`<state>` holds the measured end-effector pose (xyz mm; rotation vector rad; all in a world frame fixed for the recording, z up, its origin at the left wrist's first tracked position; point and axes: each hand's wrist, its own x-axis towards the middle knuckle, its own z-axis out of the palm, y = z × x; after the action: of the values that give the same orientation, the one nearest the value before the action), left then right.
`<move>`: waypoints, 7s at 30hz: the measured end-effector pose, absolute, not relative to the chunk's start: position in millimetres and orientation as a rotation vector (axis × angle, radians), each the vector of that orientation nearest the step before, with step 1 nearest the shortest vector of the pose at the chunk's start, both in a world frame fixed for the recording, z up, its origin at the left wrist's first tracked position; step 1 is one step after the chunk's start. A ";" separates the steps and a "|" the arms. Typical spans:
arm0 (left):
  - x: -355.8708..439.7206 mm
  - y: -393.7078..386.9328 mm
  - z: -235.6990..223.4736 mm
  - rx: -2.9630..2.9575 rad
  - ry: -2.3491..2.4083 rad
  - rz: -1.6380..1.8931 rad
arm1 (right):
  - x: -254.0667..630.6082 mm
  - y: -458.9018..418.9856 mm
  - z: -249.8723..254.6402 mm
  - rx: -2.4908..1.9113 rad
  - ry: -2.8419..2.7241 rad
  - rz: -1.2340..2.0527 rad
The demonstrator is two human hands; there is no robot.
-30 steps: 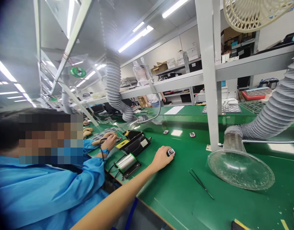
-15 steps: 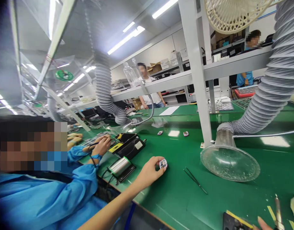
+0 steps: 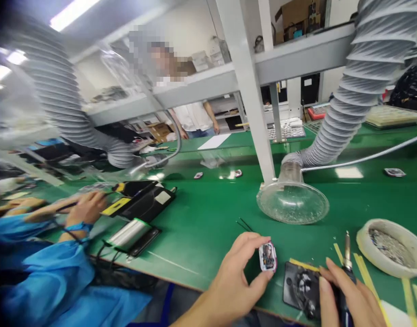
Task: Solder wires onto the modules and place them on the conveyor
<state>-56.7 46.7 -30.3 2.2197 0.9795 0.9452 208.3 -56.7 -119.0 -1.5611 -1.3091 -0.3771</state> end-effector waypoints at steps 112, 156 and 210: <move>-37.6 0.4 -34.3 2.456 0.736 1.301 | 185.1 -92.6 -55.8 -1.229 -1.101 0.088; -26.9 18.5 -12.2 1.832 1.095 1.269 | 202.1 -74.1 -55.2 -1.293 -1.755 -0.189; 8.1 4.1 -35.0 2.058 0.790 1.476 | 204.3 -84.4 -50.1 -1.306 -1.503 -0.175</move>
<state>8.1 4.1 -35.0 2.0581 0.7899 1.4764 204.3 -84.4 -50.1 -1.3063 -1.5027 -0.1747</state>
